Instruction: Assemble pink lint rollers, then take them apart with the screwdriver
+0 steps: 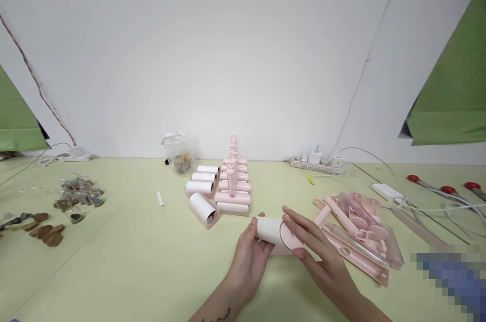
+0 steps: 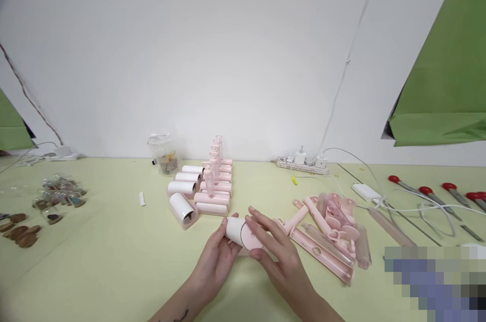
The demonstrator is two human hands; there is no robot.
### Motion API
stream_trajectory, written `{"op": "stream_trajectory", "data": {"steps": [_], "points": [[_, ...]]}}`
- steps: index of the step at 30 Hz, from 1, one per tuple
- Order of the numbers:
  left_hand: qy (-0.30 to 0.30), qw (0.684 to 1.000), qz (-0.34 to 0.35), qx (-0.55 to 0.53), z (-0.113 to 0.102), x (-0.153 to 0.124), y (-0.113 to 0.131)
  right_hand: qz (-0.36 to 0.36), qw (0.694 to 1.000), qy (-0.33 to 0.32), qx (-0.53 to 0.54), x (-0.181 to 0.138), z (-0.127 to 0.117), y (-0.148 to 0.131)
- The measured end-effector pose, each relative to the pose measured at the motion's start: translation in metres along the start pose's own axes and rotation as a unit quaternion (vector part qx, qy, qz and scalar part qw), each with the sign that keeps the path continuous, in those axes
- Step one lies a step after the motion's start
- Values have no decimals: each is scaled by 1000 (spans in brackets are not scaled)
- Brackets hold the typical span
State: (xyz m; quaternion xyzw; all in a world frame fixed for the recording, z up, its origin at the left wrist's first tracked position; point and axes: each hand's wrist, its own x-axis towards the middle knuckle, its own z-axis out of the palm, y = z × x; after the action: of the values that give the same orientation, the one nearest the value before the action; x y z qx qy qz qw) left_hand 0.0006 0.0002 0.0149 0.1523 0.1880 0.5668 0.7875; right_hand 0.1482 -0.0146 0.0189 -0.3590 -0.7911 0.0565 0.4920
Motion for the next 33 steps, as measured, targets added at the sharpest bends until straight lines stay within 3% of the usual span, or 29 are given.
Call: {"op": "stream_trajectory", "data": {"steps": [5, 12, 16, 19, 21, 23, 25, 29, 33], "points": [[-23, 1000, -12, -8, 0, -2, -5, -47, 998, 13, -32, 0, -1, -3], [-8, 1000, -23, -10, 2, -6, 2, -24, 997, -59, 34, -2, 3, -20], [6, 991, -137, -1, 10, -13, 12, -131, 983, -123, -33, 0, 10, -33], [69, 981, -181, -18, 11, -14, 11, -160, 966, -199, -51, 8, 7, -43], [107, 982, -156, -12, 9, -12, 9, -113, 970, -214, -21, 14, -5, -43], [112, 988, -109, 3, 8, -9, 9, -24, 986, -166, -16, 19, -24, -31], [102, 992, -69, 14, 8, -7, 14, 71, 987, -118, -82, 19, -45, -8], [80, 995, -58, -1, 8, -4, 25, 155, 918, -212, -297, -1, -72, 51], [67, 996, -56, 4, 9, -4, 26, 178, 901, -233, -320, -29, -74, 78]]}}
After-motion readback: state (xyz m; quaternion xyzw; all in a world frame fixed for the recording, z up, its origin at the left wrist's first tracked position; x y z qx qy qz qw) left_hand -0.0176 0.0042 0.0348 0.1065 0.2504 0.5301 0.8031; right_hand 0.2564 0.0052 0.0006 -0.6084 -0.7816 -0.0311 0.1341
